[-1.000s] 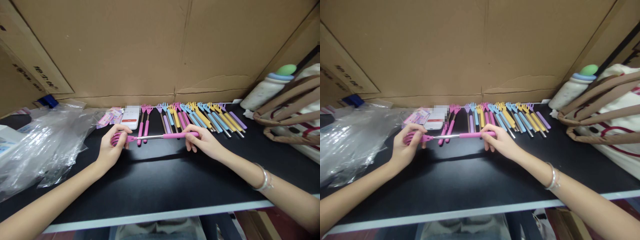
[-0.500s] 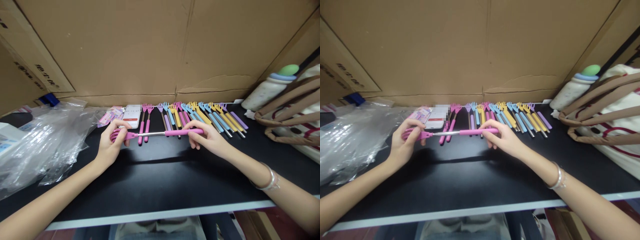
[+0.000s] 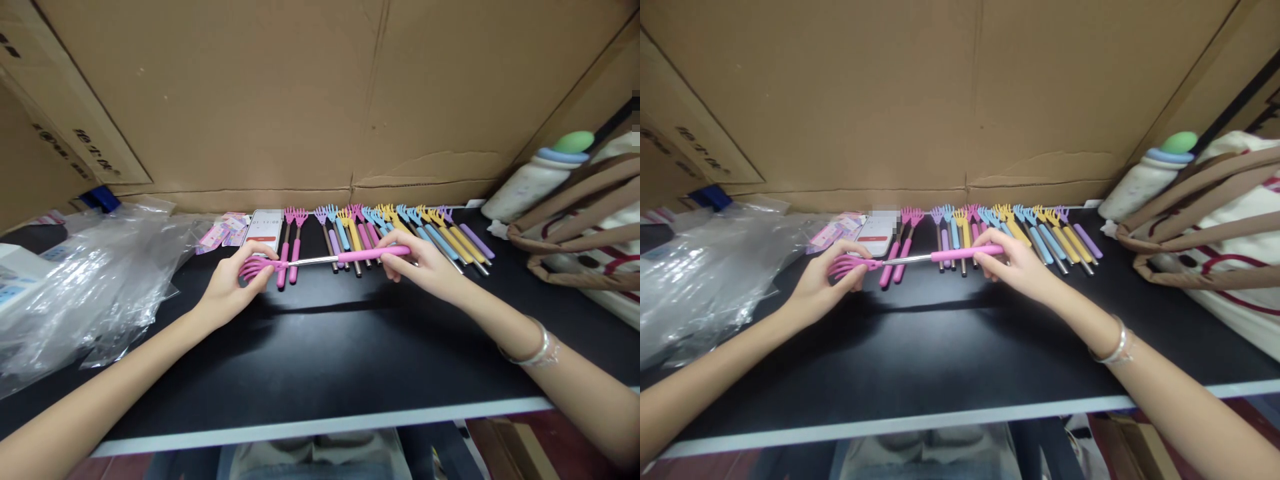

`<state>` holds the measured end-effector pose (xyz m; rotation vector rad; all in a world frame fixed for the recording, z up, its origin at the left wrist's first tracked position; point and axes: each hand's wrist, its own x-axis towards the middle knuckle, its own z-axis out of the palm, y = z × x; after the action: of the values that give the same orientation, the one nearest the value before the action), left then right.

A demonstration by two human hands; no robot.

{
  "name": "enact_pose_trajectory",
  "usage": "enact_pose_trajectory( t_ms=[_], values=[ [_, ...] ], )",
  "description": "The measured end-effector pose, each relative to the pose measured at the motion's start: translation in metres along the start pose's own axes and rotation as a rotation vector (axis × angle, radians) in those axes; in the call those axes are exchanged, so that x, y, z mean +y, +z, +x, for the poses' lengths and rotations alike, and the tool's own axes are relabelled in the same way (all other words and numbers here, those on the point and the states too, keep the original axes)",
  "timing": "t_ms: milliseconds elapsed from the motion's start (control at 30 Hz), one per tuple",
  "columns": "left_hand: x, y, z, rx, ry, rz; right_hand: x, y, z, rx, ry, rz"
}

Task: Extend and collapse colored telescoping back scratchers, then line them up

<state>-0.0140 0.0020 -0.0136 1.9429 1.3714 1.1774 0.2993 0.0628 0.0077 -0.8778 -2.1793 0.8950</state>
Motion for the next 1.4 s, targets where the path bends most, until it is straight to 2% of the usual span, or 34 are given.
enact_pose_trajectory(
  t_ms=[133,300,567,1067,1400],
  values=[
    [-0.001,-0.004,0.005,-0.034,-0.022,0.054,0.002,0.000,0.002,0.033,-0.092,-0.179],
    [-0.006,-0.007,0.007,-0.110,-0.033,0.150,0.002,0.001,0.003,0.081,-0.140,-0.343],
    [-0.010,-0.011,0.005,-0.116,-0.023,0.207,0.009,0.007,-0.001,0.018,-0.126,-0.546],
    [-0.005,-0.013,0.008,-0.115,0.050,0.120,0.006,0.013,-0.002,-0.028,-0.135,-0.467],
    [-0.007,-0.013,0.005,-0.171,0.029,0.148,0.002,0.017,-0.004,-0.112,-0.016,-0.256]
  ],
)
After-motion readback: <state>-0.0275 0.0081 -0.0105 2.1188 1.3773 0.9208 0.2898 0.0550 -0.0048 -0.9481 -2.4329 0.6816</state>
